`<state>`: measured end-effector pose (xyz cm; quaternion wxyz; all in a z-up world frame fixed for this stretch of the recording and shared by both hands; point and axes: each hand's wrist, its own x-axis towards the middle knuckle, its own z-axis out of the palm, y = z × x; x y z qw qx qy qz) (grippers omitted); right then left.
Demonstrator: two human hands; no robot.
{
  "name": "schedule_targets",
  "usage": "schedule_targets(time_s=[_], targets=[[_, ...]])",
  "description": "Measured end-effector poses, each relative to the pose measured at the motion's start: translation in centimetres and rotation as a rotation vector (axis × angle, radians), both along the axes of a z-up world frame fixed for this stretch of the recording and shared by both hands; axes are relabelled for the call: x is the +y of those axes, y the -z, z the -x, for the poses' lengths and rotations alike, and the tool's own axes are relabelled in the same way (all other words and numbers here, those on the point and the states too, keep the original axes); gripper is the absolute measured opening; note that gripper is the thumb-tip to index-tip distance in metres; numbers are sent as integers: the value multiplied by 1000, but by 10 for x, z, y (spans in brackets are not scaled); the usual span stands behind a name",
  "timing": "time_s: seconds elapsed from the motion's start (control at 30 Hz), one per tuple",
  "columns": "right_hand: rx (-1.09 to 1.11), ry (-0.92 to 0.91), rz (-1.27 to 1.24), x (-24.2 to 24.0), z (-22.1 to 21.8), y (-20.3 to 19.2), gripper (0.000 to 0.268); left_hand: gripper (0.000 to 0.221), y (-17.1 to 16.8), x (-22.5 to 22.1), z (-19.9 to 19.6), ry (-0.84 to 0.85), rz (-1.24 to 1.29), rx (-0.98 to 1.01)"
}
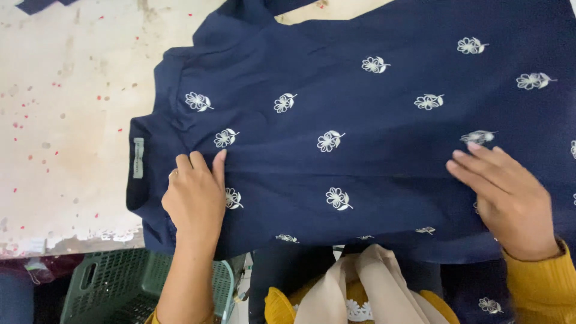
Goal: Inspecting and folding a navy blue shirt with floral patterns on a work table in a sewing factory.
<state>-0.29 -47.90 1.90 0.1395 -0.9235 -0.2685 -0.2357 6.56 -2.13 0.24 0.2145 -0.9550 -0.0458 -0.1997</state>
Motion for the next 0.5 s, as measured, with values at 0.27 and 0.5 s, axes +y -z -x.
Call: schedule_targets(time_s=[0.27, 0.5], targets=[[288, 296, -86, -86, 5, 42, 47, 55, 7, 5, 7, -85, -329, -45], [507, 379, -63, -112, -37, 37, 59, 53, 8, 20, 31, -176, -278, 35]])
